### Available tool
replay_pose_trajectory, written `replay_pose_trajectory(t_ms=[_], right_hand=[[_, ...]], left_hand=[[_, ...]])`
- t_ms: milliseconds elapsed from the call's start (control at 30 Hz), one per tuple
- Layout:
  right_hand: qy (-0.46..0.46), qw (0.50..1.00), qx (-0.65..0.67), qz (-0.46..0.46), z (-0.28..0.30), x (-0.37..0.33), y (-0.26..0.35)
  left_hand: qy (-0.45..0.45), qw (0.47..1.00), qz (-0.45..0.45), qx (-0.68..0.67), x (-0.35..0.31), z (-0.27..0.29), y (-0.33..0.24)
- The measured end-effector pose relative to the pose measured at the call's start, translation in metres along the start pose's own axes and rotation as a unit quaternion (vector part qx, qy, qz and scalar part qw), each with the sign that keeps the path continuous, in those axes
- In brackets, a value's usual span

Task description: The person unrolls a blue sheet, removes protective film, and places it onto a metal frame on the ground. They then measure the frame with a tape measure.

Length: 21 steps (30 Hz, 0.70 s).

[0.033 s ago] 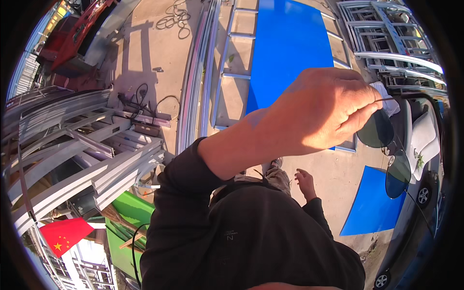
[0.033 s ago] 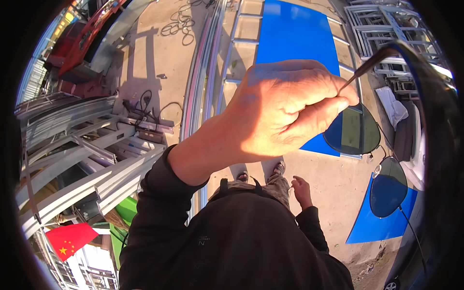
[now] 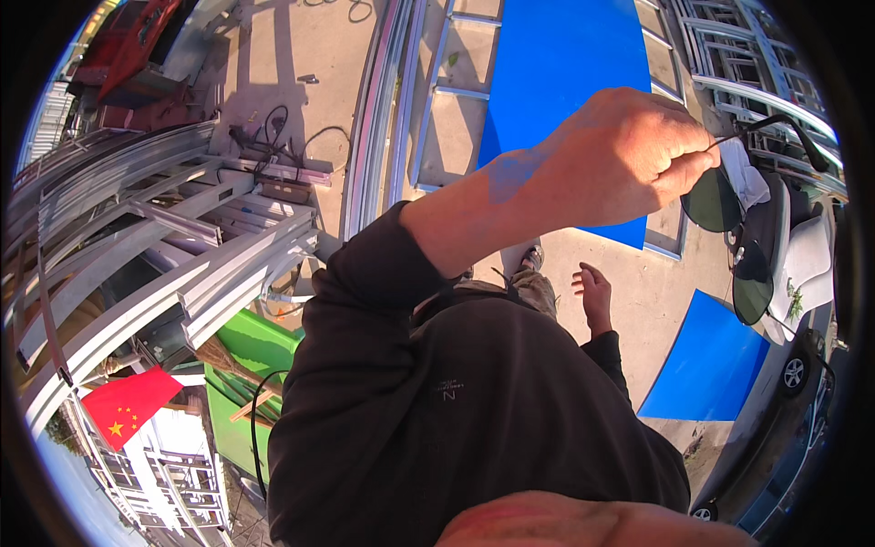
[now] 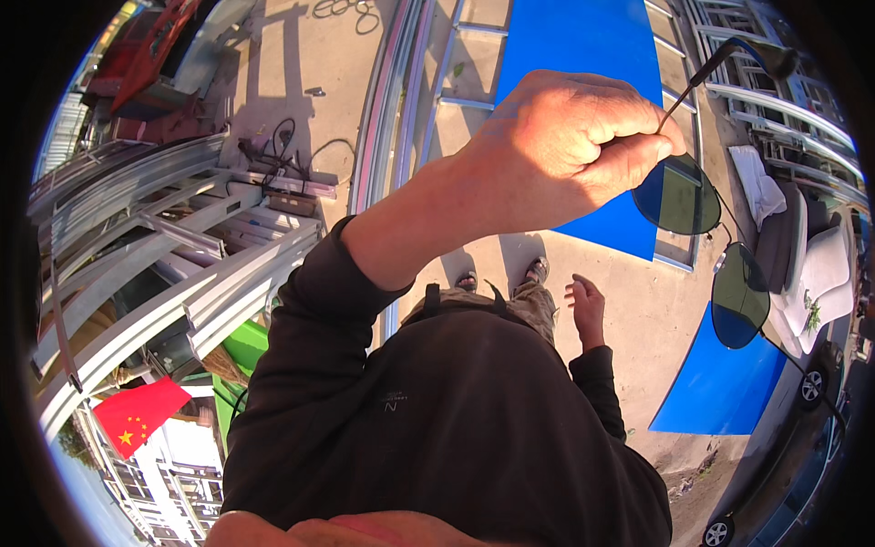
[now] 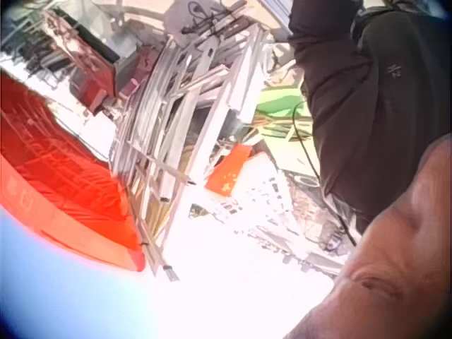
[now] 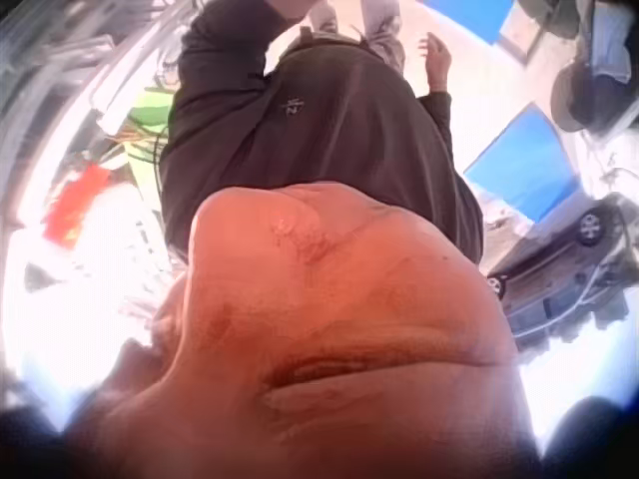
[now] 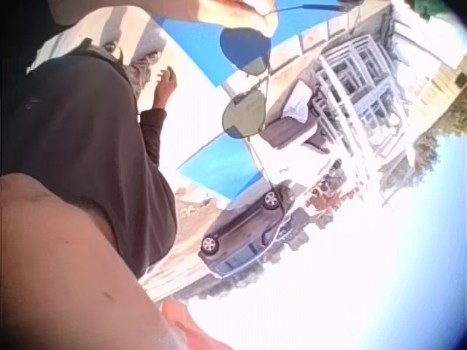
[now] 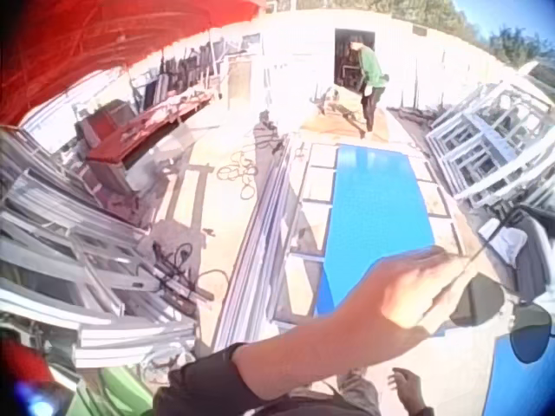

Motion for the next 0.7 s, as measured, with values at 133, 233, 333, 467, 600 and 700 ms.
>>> replay_pose_trajectory(t_ms=[133,233,333,467,600,700], right_hand=[[-0.123,0.921,0.323,0.183,0.023,-0.011,0.131],[-0.052,0.913,0.369,0.166,0.006,-0.032,0.167],[-0.009,0.938,0.308,0.16,-0.019,-0.025,0.173],[0.105,0.933,0.332,0.094,-0.053,-0.009,0.162],[0.207,0.893,0.399,-0.025,-0.077,-0.001,0.158],[0.276,0.855,0.431,-0.083,-0.089,0.004,0.161]], left_hand=[[0.094,0.969,0.225,0.033,-0.102,-0.034,0.077],[0.123,0.928,0.342,0.077,-0.176,-0.039,0.11],[0.107,0.888,0.441,0.069,-0.225,-0.026,0.118],[0.092,0.828,0.552,-0.04,-0.271,-0.004,0.116],[0.011,0.73,0.62,-0.287,-0.307,0.01,0.116],[-0.045,0.679,0.615,-0.398,-0.322,0.012,0.116]])
Point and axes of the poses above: each hand's wrist, its own x-axis towards the middle knuckle, its own z-axis out of the back of the hand, y = z × x, the point moved 6 cm from there along x, towards the middle knuckle, and after that the axes turned 5 degrees about x, right-handed, at the moved point
